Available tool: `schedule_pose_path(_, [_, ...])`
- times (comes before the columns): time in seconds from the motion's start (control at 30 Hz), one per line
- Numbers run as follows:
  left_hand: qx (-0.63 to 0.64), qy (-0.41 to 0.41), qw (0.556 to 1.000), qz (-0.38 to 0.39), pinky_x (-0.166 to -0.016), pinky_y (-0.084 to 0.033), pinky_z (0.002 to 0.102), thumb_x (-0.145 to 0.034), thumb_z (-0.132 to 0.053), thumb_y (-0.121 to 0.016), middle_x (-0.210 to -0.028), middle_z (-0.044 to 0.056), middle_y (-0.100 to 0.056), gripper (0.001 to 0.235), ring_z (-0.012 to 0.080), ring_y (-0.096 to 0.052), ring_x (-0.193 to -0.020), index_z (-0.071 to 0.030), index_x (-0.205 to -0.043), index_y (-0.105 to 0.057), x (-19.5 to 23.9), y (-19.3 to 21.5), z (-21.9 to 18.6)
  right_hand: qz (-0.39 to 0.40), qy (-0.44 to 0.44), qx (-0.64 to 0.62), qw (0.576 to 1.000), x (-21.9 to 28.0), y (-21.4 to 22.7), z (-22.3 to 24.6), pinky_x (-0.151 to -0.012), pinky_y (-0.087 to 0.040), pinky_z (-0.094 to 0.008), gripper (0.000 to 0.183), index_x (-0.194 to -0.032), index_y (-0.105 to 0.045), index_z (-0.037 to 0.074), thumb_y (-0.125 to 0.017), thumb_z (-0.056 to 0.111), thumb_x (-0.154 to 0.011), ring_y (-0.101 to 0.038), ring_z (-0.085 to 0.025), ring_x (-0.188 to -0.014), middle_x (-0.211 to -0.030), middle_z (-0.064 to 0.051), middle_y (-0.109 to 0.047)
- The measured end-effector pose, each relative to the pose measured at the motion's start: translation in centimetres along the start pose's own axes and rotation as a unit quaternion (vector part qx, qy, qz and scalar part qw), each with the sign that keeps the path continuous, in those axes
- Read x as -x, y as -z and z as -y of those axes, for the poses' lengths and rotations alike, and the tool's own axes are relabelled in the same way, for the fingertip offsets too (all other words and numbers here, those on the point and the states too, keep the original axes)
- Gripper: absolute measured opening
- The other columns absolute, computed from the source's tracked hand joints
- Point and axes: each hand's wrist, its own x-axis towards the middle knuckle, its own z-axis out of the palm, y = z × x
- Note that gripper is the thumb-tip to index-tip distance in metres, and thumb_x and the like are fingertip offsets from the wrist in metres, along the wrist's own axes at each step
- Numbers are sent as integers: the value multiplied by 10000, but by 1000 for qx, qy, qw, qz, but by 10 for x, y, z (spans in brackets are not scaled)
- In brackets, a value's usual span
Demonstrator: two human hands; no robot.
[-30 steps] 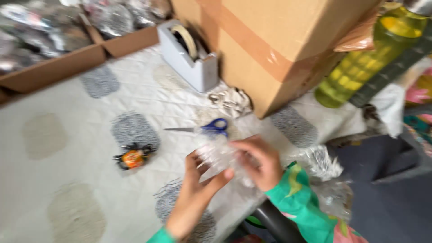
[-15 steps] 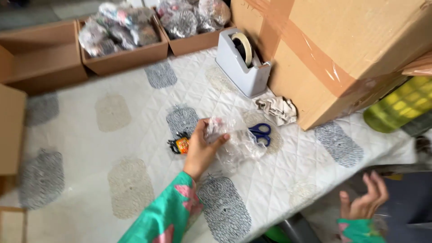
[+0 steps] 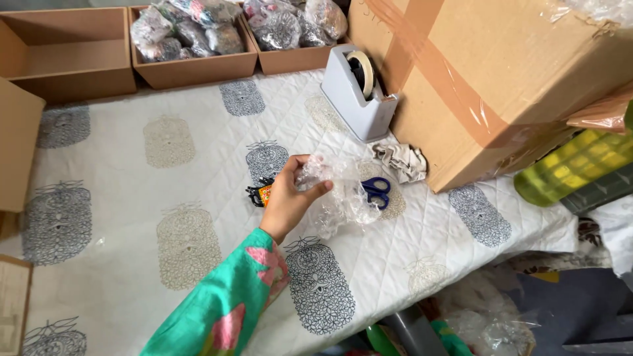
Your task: The person wipes a small painted figurine with a cloth, then wraps it in bubble wrap on a table and folds the wrap around it. Boxes of similar wrapped figurines and a tape dispenser sit on the table around them.
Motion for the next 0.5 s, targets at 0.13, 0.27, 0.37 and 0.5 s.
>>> schedule_pose_path(0.13, [16, 29, 999, 7, -849, -537, 278, -804, -119, -844, -1046, 36, -689, 467, 106, -641, -955, -33, -1198, -610, -2, 6, -5, 85, -15, 86, 992, -81, 68, 25, -1072, -404, -563, 370, -1202, -627, 287, -680, 498, -903, -492, -314, -1271, -1300, -50, -575])
schedule_pose_path(0.27, [22, 29, 999, 11, -861, -525, 261, -805, -96, -835, -1026, 25, -714, 364, 100, -651, -947, -46, -1125, -670, 0, 9, -3, 175, -34, 179, 968, -138, 89, 17, -1101, -368, -591, 352, -1262, -616, 325, -651, 515, -968, -453, -310, -1319, -1353, -32, -552])
schedule_pose_path(0.37, [36, 34, 999, 18, -856, -523, 260, -804, -84, -835, -1017, 23, -710, 348, 97, -642, -941, -38, -1106, -668, -2, 11, 0, 187, 4, 173, 967, -131, 57, -23, -1066, -399, -535, 346, -1229, -632, 314, -654, 525, -955, -503, -282, -1266, -1297, -24, -591])
schedule_pose_path(0.5, [45, 33, 998, 26, -861, -523, 255, -814, -80, -829, -1025, 19, -718, 342, 89, -644, -945, -32, -1115, -674, -3, 15, -1, 221, 82, 166, 958, -121, 96, -85, -997, -458, -419, 340, -1161, -666, 297, -658, 546, -930, -601, -223, -1158, -1186, -5, -668])
